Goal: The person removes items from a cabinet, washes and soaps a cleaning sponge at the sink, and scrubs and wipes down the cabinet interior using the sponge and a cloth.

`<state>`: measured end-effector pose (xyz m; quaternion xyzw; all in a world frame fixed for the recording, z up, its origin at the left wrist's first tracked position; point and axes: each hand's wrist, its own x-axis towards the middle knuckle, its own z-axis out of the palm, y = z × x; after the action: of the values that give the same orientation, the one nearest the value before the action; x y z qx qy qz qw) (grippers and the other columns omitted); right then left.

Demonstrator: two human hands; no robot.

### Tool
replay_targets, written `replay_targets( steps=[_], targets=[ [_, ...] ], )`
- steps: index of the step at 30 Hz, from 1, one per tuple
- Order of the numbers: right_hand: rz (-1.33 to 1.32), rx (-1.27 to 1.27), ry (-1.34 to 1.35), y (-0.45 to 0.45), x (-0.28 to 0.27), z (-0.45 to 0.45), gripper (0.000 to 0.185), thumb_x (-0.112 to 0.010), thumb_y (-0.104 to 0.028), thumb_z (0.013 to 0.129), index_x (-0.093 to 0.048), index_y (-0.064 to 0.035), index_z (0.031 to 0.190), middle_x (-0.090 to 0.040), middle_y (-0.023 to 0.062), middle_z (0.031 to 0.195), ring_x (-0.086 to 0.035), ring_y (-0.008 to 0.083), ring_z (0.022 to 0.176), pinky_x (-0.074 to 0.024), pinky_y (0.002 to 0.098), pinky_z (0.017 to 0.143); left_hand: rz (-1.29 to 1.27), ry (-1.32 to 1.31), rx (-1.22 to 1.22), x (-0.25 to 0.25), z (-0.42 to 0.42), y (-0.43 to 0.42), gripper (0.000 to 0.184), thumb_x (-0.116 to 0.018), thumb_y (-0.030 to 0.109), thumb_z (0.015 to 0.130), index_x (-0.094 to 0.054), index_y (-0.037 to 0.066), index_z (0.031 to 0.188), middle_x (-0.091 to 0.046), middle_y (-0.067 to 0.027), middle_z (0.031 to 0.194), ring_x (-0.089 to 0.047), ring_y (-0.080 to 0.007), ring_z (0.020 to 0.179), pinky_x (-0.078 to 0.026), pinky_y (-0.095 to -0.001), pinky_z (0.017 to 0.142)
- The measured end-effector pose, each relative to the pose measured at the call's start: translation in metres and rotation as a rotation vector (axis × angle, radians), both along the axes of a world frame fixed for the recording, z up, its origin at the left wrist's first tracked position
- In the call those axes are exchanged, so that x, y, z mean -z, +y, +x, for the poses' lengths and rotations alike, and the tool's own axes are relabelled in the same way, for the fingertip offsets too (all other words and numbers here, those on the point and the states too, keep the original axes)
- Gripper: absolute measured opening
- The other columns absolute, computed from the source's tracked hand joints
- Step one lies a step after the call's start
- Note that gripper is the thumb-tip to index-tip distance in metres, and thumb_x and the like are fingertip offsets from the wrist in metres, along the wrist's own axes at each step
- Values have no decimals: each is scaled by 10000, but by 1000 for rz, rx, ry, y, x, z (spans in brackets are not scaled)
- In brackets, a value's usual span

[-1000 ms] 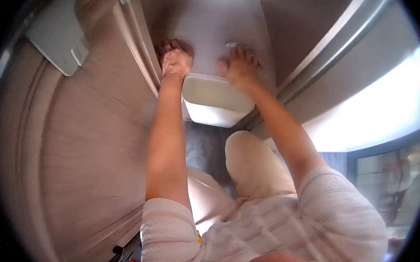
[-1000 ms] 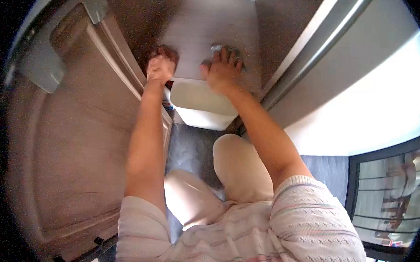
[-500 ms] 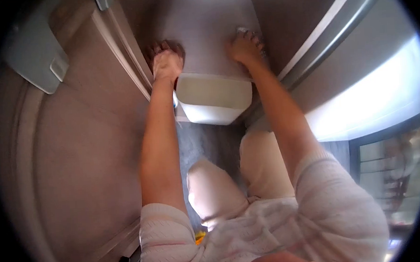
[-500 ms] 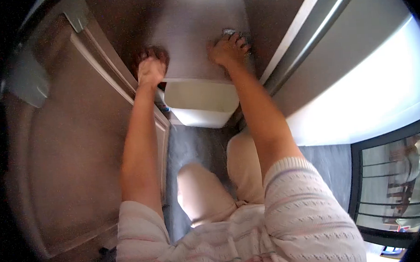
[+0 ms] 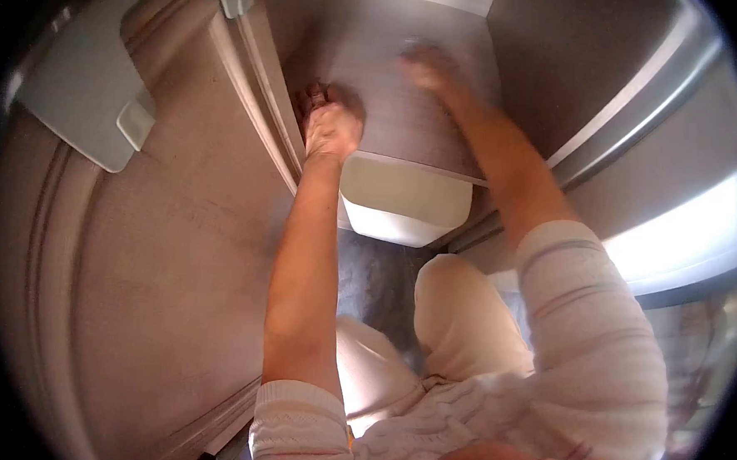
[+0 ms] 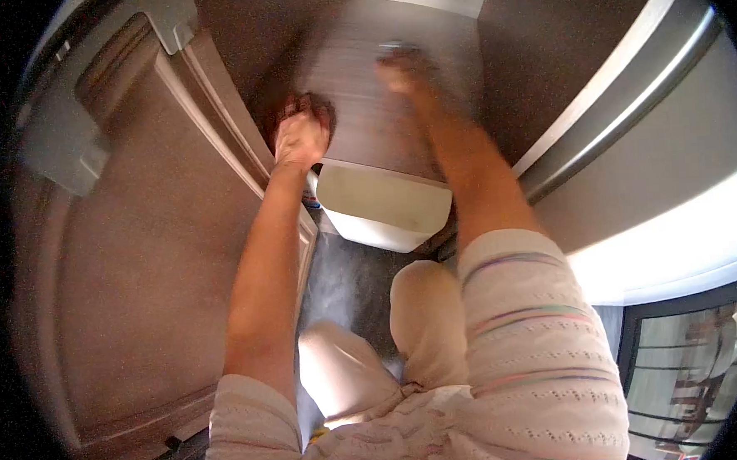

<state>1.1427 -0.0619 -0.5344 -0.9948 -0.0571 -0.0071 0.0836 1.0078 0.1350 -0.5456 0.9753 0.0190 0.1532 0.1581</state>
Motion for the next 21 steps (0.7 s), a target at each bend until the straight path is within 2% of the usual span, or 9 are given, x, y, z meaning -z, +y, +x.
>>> replay_targets(
  steps=[1,3,6,12,15,18,21],
  targets=[
    [7,152,51,-29,-17,-10,743,-237,-603,858,-185,-93,1396,-101,120,1463,-106,342,1338,-103,530,1059,-58,50,30,-3,2,1,494,-303,326,888,-402,-9,1237,-373,-229,1270,-312,-374,1208,-239,-377,1039],
    [-44,270,-30,-60,-21,-17,690,-223,-577,874,-235,-113,1383,-167,122,1448,-139,370,1322,-155,527,1051,-158,139,93,-11,0,0,557,-310,283,873,-257,-1,1349,-156,-202,1432,-85,-384,1328,-91,-370,1101],
    [-85,309,37,-52,-21,-15,724,-201,-587,871,-172,-89,1396,-145,114,1455,-120,367,1328,-136,553,1045,-155,188,43,-25,-13,-3,571,-321,270,862,-237,5,1360,-148,-196,1437,-79,-376,1331,-83,-366,1103],
    [-39,276,-27,-62,-13,-9,745,-211,-616,854,-194,-101,1393,-157,119,1451,-137,367,1324,-141,572,1033,-124,170,62,-21,-10,-3,600,-316,262,846,-208,-19,1365,-156,-196,1436,-94,-366,1334,-65,-357,1104],
    [-21,313,-15,-63,-19,-10,661,-268,-532,881,-273,-89,1371,-114,100,1465,-129,358,1329,-133,550,1043,192,162,134,-15,-7,3,556,-295,376,898,-371,-9,1291,-350,-230,1330,-309,-333,1260,-242,-343,1059],
    [-50,394,-31,-59,-27,8,689,-248,-583,863,-386,-77,1311,-247,120,1422,-227,356,1298,-196,540,1024,206,-53,38,-6,-8,0,554,-286,369,903,-372,-20,1288,-363,-217,1329,-311,-320,1263,-235,-346,1060],
    [-33,357,-65,-62,-32,44,604,-289,-505,880,-464,-54,1242,-387,146,1339,-332,342,1248,-259,476,1013,249,-43,-8,-24,-25,-8,549,-278,362,908,-378,-28,1280,-377,-193,1329,-313,-306,1264,-225,-367,1063]
  ],
)
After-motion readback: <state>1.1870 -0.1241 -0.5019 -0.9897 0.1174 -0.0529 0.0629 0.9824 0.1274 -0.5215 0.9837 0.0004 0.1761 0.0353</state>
